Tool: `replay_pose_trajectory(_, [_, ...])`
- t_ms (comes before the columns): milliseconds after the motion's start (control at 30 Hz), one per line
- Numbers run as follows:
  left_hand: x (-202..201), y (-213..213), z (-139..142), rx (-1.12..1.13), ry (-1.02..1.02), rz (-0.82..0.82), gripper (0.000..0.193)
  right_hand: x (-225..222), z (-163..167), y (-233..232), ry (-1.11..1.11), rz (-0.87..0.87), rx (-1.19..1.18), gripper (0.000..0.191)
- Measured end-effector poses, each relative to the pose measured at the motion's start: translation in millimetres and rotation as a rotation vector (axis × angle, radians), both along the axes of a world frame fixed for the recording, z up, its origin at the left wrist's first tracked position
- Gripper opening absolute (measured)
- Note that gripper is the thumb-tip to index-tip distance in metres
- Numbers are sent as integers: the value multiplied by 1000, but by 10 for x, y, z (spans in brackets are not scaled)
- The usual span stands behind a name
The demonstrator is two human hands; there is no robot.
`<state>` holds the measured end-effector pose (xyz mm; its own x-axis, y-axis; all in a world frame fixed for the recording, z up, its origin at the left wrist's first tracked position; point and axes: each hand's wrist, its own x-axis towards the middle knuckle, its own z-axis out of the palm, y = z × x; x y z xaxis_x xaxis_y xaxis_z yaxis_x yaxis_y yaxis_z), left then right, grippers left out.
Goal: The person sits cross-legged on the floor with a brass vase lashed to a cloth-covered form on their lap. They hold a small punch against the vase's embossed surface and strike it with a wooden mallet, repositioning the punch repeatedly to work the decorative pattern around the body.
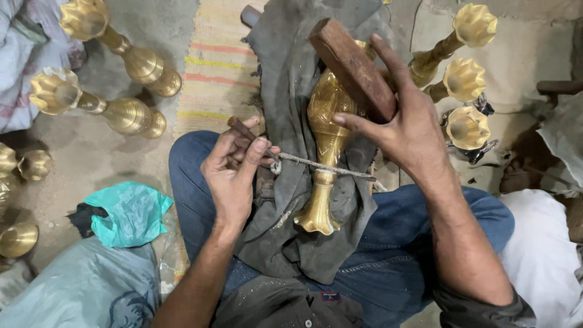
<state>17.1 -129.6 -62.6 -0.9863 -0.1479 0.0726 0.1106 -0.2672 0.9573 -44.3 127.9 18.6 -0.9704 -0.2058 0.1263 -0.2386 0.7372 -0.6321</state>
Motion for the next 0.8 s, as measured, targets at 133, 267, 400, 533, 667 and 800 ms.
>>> replay_pose_trajectory(133, [4, 53, 65, -41, 8, -11, 33, -83, 27, -21, -82, 7, 154, 132])
replay_pose_trajectory(267, [-15, 233, 215, -184, 110, -118, 41, -163, 6, 38, -184, -3, 81, 132])
replay_pose_trajectory(400, [-34, 399, 381, -338, 303, -153, 37, -151, -117, 110, -85, 133, -289, 125])
replay_pose_trajectory(533, [-32, 566, 469, -512, 373, -130, 40, 19, -219, 193, -38, 113, -335, 110])
replay_pose_trajectory(667, [-27, 688, 458, -600, 480, -126, 38, 208, -70, 392, -167, -61, -186, 88])
replay_pose_trajectory(800, [11, 798, 404, -582, 477, -101, 40, 420, 209, 570, -78, -177, 59, 53])
